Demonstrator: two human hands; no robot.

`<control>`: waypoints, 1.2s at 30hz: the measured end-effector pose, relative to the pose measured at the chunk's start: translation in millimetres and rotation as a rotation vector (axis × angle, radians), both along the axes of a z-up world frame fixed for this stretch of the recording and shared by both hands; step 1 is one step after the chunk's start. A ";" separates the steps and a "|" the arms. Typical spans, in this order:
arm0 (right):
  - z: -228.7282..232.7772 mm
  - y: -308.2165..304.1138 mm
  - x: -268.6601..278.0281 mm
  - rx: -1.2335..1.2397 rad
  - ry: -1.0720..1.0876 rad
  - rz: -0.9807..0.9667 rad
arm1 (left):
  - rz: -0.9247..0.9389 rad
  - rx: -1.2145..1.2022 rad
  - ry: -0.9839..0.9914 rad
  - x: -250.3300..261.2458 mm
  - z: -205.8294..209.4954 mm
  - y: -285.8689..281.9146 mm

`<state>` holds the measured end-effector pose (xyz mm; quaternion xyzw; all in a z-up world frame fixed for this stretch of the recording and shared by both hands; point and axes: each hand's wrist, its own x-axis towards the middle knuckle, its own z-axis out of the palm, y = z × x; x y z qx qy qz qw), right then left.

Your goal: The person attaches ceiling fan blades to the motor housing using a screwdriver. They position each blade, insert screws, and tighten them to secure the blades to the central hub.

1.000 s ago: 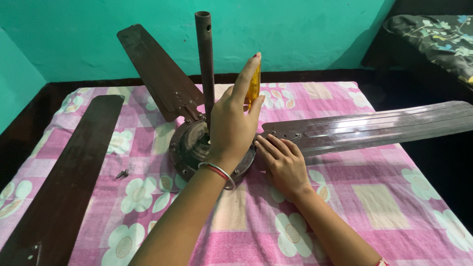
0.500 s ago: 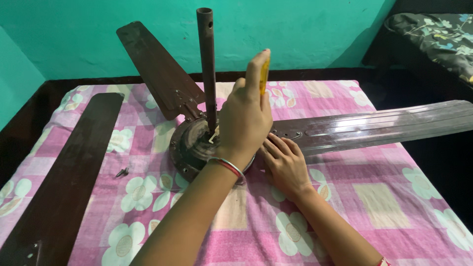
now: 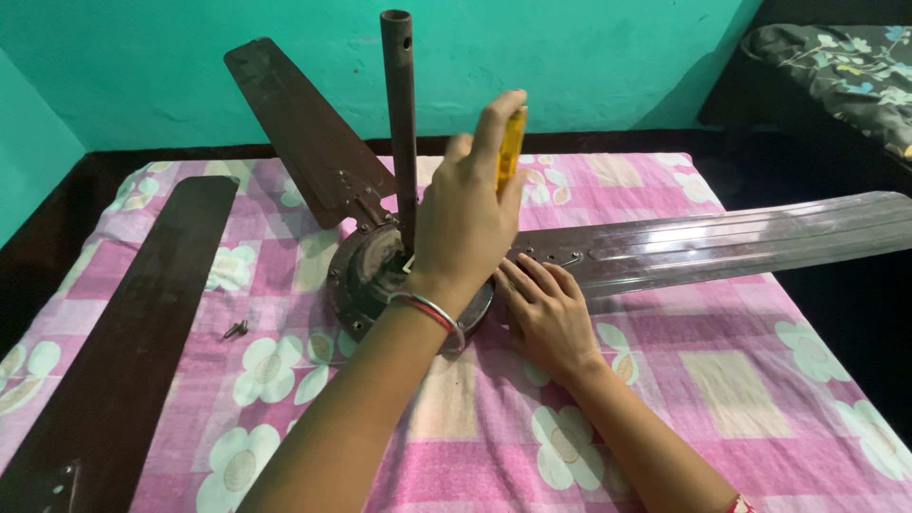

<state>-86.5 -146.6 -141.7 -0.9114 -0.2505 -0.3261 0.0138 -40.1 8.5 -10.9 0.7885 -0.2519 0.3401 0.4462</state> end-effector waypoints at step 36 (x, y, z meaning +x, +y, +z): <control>-4.1 -4.7 8.0 -0.053 -0.062 0.016 | 0.038 -0.007 -0.086 8.6 -2.3 -9.8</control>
